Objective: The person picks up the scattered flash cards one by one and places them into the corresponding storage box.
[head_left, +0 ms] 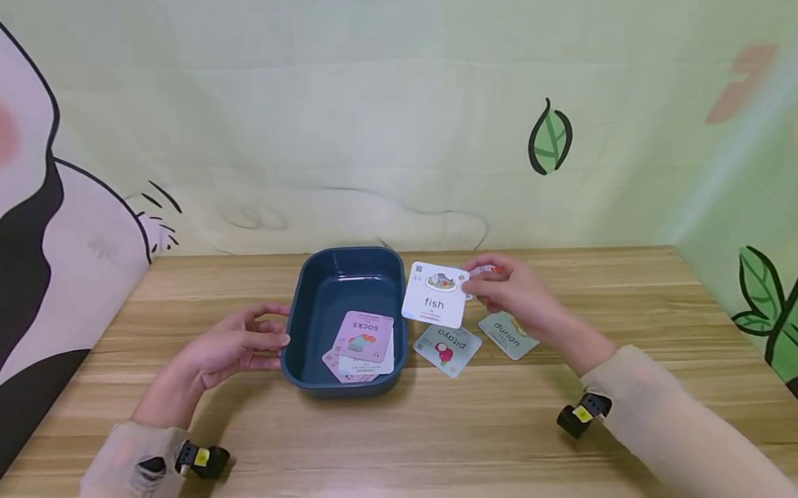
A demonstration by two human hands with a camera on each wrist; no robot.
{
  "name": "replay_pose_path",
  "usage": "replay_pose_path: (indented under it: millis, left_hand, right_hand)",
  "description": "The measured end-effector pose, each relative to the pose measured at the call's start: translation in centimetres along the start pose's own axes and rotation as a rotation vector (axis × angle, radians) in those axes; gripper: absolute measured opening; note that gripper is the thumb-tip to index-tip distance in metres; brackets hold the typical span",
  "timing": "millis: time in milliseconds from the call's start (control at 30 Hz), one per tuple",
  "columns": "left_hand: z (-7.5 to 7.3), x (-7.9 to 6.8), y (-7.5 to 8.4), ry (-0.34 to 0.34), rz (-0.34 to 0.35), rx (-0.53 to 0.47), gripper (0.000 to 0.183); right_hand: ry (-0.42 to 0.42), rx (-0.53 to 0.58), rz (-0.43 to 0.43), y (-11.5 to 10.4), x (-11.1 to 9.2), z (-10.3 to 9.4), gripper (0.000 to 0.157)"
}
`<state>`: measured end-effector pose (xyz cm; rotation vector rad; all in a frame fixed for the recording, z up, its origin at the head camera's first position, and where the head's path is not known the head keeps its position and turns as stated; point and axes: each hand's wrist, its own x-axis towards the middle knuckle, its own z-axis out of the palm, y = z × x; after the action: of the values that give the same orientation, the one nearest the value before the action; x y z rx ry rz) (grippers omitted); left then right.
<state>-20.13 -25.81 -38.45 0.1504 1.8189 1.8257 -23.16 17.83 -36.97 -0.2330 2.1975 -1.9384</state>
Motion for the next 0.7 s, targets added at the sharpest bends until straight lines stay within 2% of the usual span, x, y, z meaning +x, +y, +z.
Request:
replay_pose_path:
  millis: [167,533,700]
  left_hand:
    - [-0.1,0.0,0.0,-0.006,0.0,0.003,0.061]
    - [-0.2,-0.1,0.0,-0.004,0.004,0.011,0.062]
    - [-0.3,0.0,-0.2,-0.008,0.007,0.01,0.062]
  right_hand:
    - [-0.017,0.007,-0.005,-0.6,0.7,1.9,0.033]
    - [-0.009,-0.076,0.037,-1.2,2.6,5.1,0.034]
    - [-0.007,-0.11,0.028,-1.1,3.2,6.4,0.03]
